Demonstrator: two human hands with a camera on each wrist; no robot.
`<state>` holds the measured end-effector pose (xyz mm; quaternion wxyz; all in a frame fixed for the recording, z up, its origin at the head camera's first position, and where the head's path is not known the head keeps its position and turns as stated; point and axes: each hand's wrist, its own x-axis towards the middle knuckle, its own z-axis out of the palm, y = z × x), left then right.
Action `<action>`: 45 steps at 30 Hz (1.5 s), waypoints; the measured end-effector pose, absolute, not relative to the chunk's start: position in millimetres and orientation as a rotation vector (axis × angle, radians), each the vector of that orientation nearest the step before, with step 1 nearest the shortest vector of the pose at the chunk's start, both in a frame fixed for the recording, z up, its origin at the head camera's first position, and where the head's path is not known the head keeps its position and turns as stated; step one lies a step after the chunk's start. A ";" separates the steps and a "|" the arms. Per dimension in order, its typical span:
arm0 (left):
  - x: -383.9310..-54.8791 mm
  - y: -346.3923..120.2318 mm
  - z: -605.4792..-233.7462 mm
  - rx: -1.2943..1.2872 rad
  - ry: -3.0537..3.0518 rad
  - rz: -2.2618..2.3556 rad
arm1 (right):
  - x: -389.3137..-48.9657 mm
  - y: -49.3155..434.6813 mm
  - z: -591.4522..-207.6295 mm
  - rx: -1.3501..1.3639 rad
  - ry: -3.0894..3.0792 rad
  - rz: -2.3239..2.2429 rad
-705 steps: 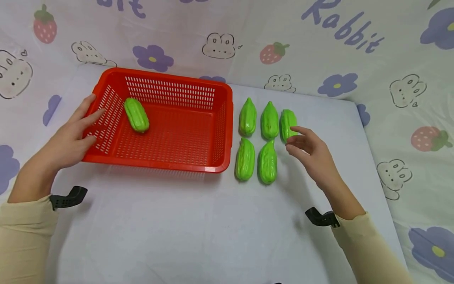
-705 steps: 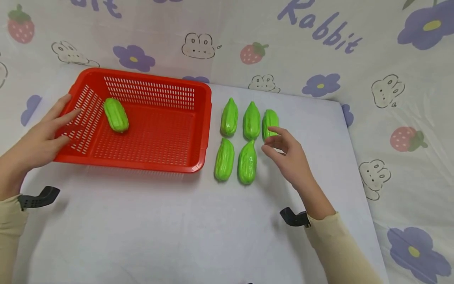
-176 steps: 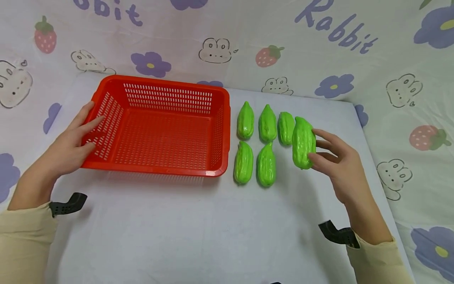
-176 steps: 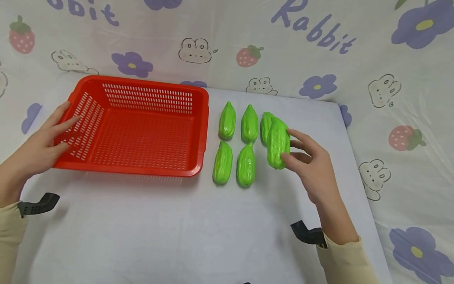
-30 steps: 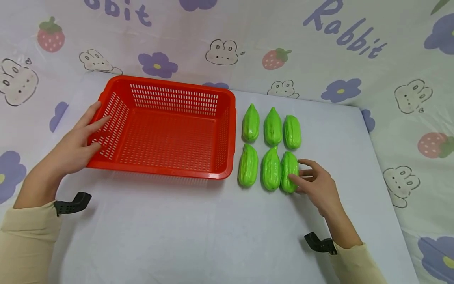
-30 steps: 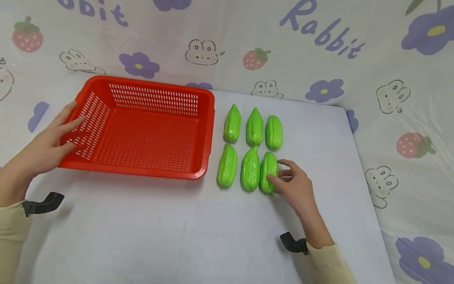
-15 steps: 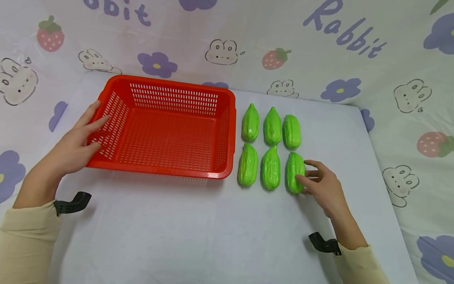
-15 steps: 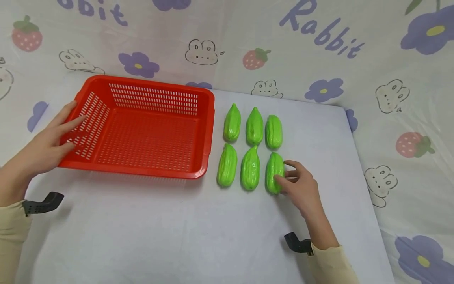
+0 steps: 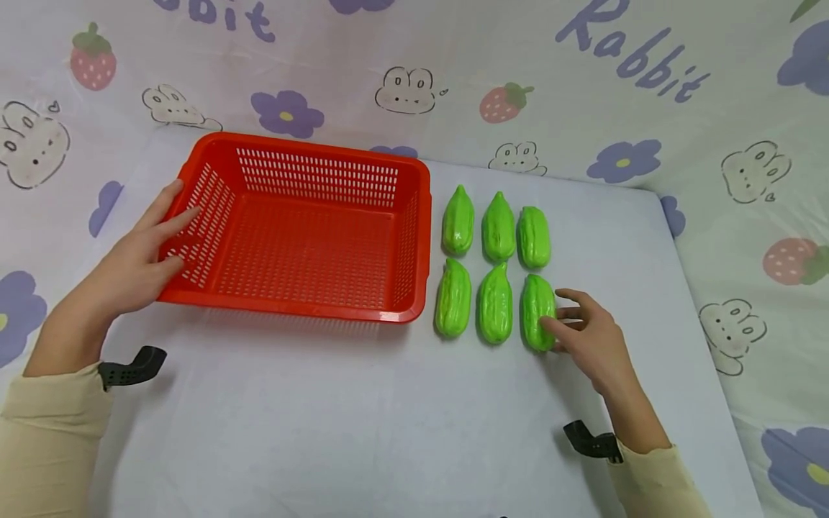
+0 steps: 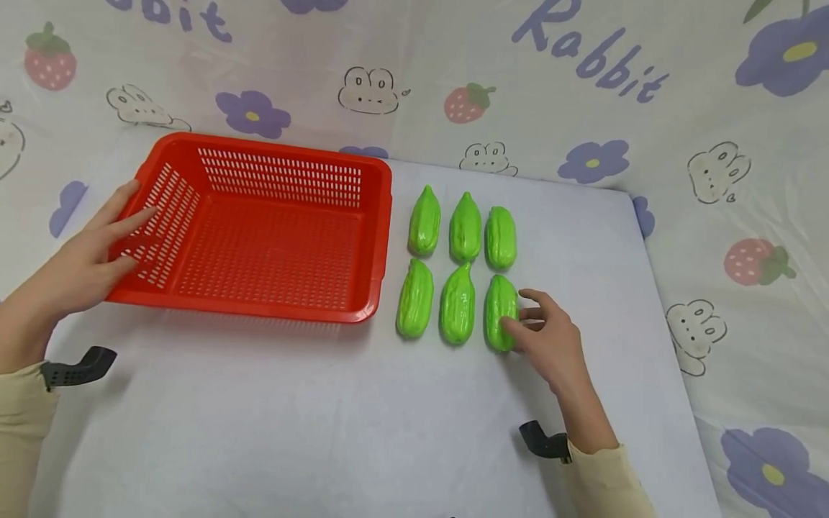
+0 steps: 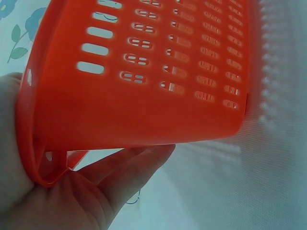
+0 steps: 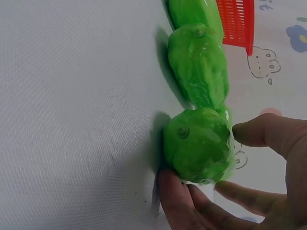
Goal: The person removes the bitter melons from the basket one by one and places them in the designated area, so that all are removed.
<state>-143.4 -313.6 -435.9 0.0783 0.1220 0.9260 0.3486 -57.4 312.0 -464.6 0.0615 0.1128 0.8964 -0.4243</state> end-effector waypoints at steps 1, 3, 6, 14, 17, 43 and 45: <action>-143.4 -313.6 -435.4 0.365 2.774 1.048 | -57.6 311.7 -464.2 0.342 2.710 -1.286; -143.5 -313.5 -434.5 0.364 2.774 1.057 | -57.9 311.1 -463.6 0.346 2.706 -1.289; -143.6 -314.0 -433.8 0.364 2.776 1.059 | -57.9 310.5 -462.7 0.352 2.695 -1.293; -142.6 -315.4 -434.4 0.368 2.799 1.040 | -56.0 311.0 -461.0 0.345 2.679 -1.336; -142.4 -316.4 -434.0 0.387 2.815 1.021 | -54.8 312.9 -460.3 0.348 2.687 -1.371; -92.6 -296.1 -405.6 0.515 3.323 0.696 | -63.6 357.7 -400.3 -0.244 3.391 -0.880; -87.2 -294.0 -405.5 0.513 3.349 0.615 | -62.7 355.4 -397.3 -0.333 3.478 -0.705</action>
